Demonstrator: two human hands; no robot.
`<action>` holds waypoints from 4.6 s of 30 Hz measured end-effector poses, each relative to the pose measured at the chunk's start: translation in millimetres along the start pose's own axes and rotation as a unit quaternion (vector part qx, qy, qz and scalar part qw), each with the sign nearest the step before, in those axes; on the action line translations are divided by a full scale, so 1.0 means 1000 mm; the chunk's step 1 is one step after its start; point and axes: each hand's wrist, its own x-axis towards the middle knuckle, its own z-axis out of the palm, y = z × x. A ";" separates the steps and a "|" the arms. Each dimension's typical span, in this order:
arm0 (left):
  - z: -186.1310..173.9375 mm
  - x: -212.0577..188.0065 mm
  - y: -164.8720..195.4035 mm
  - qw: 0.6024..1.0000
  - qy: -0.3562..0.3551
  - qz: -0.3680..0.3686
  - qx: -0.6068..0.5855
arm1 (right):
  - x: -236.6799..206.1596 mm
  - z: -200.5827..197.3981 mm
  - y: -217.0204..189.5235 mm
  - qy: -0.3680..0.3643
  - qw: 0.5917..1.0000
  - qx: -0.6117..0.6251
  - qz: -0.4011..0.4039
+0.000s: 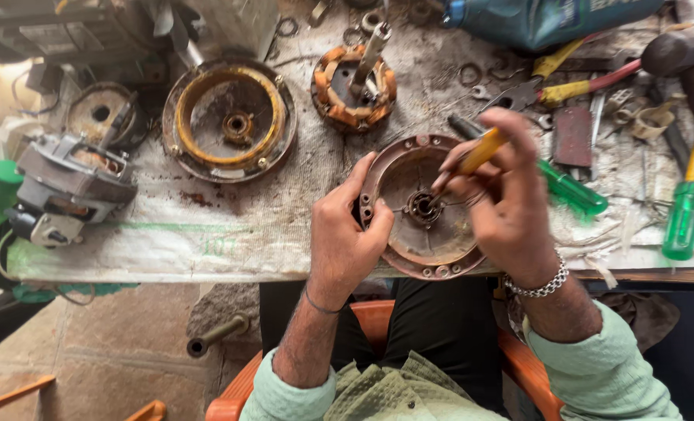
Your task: The person applies blue grease to the bearing area of a motor end cap, then uses a screwdriver to spread it. They then pick up the rotor assembly and use a sanding block to clean the copper windings and shaft. The person continues sanding the rotor throughout the clip.
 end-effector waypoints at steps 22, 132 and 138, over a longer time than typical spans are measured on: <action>0.001 0.001 0.000 1.000 0.000 0.000 -0.002 | -0.005 0.005 0.000 0.003 0.996 -0.076 -0.038; 0.000 0.000 -0.004 1.000 -0.007 -0.010 0.014 | -0.038 -0.115 0.013 0.167 0.904 -0.379 0.110; 0.001 0.000 -0.005 1.000 -0.007 -0.007 0.020 | -0.036 -0.114 0.008 0.174 0.910 -0.345 0.148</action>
